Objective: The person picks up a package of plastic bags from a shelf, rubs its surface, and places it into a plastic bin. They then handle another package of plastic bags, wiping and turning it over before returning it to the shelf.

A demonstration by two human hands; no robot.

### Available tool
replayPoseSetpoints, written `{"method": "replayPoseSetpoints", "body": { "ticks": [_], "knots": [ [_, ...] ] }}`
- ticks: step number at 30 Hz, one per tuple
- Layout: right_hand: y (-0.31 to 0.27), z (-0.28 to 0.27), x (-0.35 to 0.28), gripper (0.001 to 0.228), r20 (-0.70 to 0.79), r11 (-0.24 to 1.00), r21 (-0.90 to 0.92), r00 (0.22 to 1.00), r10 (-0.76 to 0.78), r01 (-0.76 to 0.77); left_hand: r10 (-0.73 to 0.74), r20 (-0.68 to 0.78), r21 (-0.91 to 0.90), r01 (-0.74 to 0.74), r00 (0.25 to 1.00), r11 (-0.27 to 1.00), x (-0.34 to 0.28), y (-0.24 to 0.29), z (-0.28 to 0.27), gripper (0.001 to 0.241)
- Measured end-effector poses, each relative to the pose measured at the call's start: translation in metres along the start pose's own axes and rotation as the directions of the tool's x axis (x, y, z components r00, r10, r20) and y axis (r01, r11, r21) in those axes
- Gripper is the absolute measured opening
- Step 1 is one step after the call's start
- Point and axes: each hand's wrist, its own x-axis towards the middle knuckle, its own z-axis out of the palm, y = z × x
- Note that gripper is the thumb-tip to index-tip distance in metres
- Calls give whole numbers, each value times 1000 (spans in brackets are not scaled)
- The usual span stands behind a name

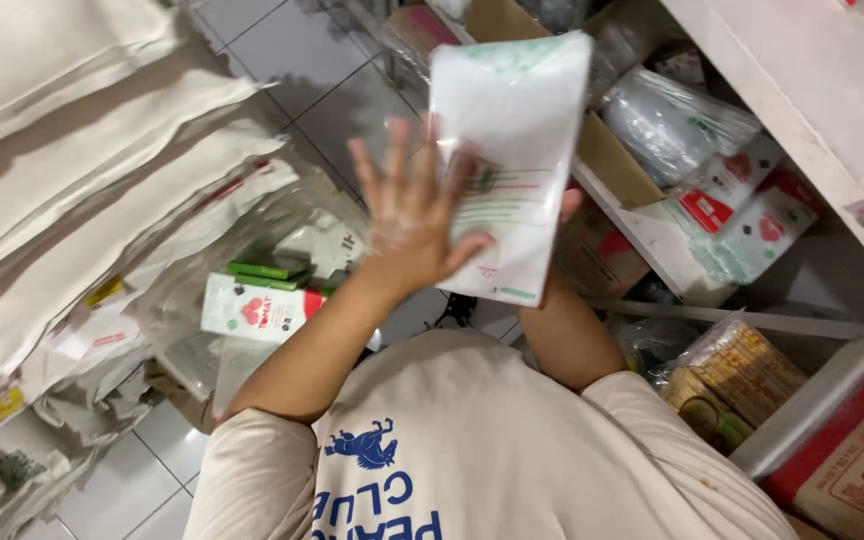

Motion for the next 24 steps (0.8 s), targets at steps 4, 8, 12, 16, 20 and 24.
{"method": "replayPoseSetpoints", "body": {
  "ticks": [4, 8, 12, 16, 20, 24],
  "knots": [
    [-27, -31, 4, 93, 19, 986, -163, 999, 26, -22, 113, 87, 48, -117, 990, 992, 58, 33, 32, 88],
    [-72, -71, 0, 87, 63, 896, -445, 998, 31, 1, -269, 268, -281, 342, 925, 897, 88, 14, 75, 87],
    [-101, -102, 19, 81, 140, 425, -894, 989, -43, 144, -142, 311, -950, 302, 940, -82, 81, 20, 161, 86],
    [-111, -102, 19, 75, 219, -267, -944, 974, -62, 195, 15, 540, -511, 342, 842, -788, 71, 39, 201, 82],
    [-150, -105, 32, 77, 327, -250, -923, 939, -107, 293, -79, 590, -535, 316, 804, -783, 114, 38, 188, 71],
    [-174, -142, 10, 75, -113, 339, -935, 994, -1, -106, -64, 627, -446, 291, 776, -846, 143, 29, 183, 68]
  ]
}}
